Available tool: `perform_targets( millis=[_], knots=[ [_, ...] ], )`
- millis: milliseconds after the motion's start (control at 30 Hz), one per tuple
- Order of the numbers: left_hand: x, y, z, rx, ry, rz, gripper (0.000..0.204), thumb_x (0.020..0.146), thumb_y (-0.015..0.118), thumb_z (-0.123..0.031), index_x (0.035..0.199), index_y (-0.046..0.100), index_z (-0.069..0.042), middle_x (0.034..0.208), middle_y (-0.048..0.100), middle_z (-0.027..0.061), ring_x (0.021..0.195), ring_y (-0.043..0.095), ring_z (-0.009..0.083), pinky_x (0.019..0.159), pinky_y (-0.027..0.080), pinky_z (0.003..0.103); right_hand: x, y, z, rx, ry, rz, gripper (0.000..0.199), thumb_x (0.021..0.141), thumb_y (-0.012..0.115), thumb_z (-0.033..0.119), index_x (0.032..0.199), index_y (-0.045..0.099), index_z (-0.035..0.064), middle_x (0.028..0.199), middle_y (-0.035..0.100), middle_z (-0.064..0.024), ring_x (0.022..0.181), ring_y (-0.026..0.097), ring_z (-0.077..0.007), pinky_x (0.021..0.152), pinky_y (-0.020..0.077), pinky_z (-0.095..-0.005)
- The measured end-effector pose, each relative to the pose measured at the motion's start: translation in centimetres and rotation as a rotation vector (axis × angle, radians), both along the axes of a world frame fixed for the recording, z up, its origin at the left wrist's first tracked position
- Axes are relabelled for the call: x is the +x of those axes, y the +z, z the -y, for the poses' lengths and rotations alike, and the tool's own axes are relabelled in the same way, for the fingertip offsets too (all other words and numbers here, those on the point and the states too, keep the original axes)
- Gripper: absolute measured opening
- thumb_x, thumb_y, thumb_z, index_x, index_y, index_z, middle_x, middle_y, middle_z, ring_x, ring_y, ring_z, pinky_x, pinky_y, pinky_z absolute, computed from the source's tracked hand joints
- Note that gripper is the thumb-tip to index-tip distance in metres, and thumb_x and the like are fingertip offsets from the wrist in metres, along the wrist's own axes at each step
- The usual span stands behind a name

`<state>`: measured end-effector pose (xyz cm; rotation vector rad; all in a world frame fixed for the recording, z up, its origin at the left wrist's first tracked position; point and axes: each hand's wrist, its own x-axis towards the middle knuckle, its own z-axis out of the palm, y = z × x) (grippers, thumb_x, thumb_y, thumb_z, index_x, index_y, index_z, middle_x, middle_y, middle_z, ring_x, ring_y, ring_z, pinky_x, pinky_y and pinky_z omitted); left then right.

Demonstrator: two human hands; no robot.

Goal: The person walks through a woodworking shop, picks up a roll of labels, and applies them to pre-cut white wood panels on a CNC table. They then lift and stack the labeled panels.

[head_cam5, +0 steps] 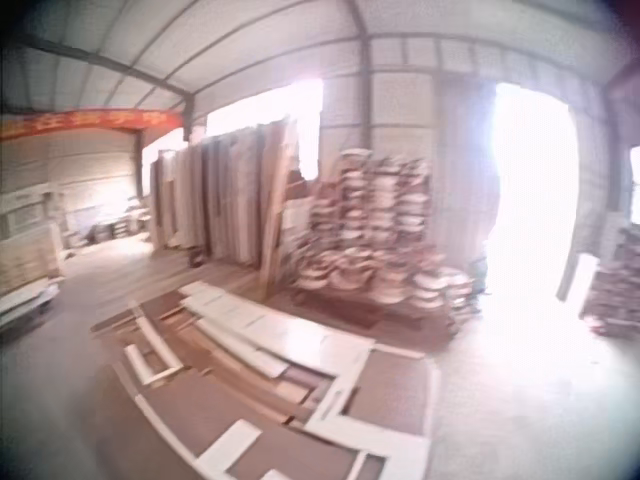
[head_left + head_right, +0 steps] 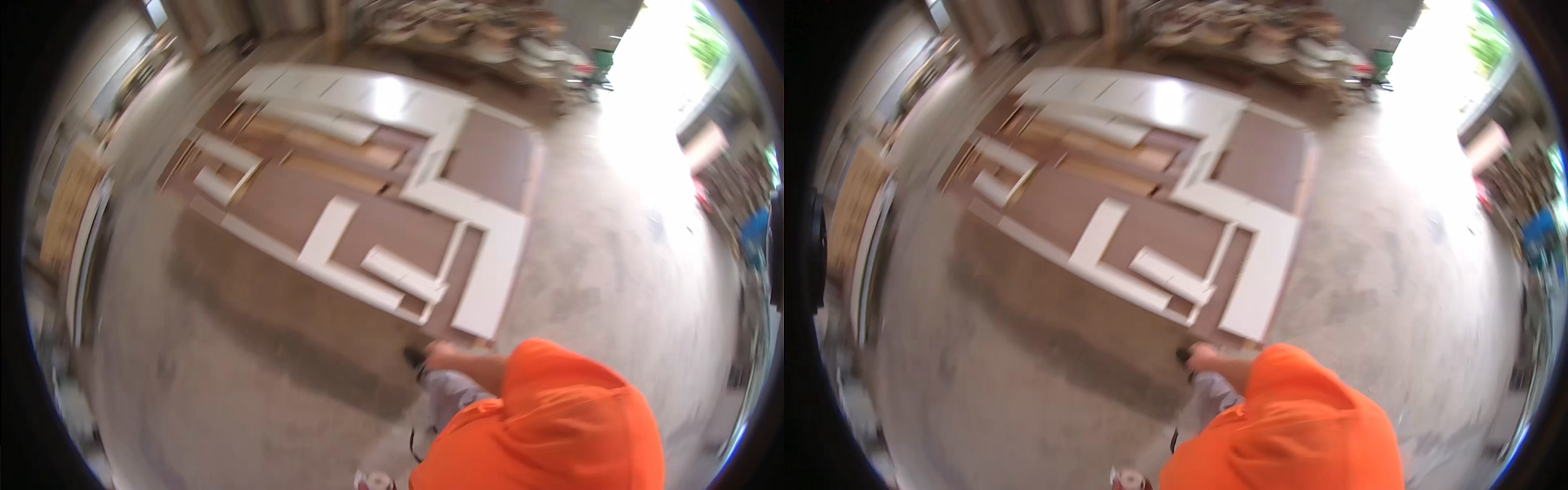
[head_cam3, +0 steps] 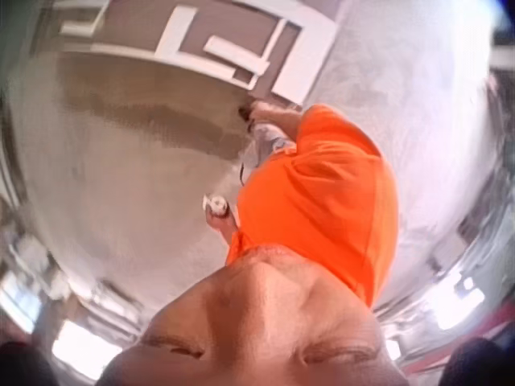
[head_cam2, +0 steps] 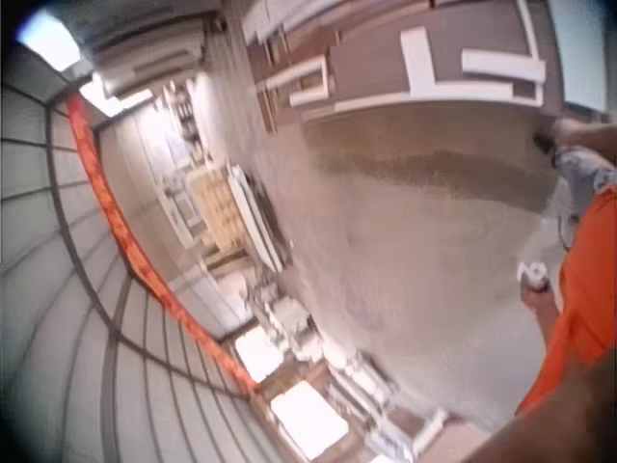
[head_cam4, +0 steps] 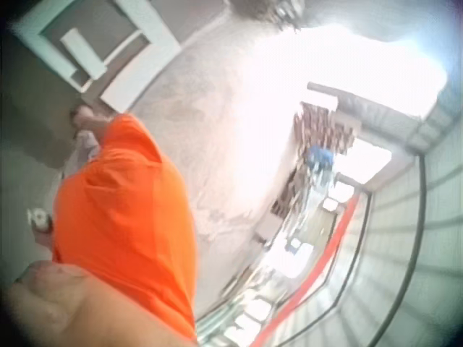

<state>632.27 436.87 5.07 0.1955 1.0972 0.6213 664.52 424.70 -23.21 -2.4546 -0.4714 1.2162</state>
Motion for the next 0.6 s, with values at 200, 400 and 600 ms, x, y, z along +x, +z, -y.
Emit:
perform_targets(
  millis=[200,400,600],
  knots=[
    [-4.7,-12.4,-1.9,0.101,-0.308,-0.074,0.036,0.088,0.053,-0.03,0.112,0.06,-0.004,0.097,0.064,0.0064,0.084,0.063,0.0208,0.069,0.056,0.035,1.8,5.2,0.6,0.347,-0.303,0.184,0.037,0.071,0.061,0.024,0.101,0.067,0.0033,0.104,0.066,-0.0186,0.1,0.062,-0.0346,0.086,0.0507,-0.0412],
    [-2.7,-6.2,3.3,0.195,-0.284,-0.189,0.036,0.092,0.05,-0.028,0.117,0.059,-0.004,0.1,0.064,0.0064,0.086,0.064,0.0201,0.07,0.056,0.032,3.8,-6.6,9.7,-0.024,0.028,0.124,0.013,0.082,0.058,0.017,0.084,0.071,0.0138,0.089,0.068,-0.0032,0.081,0.065,-0.0193,0.061,0.053,-0.0359],
    [-7.6,-9.3,5.3,0.006,0.015,-0.189,0.036,0.086,0.058,-0.023,0.118,0.058,-0.006,0.095,0.066,0.0068,0.084,0.064,0.0225,0.067,0.055,0.037,7.5,-11.0,10.2,-0.153,0.239,0.325,0.022,0.085,0.053,0.017,0.093,0.072,0.0116,0.1,0.07,-0.0009,0.098,0.065,-0.02,0.08,0.0526,-0.0299]
  ],
)
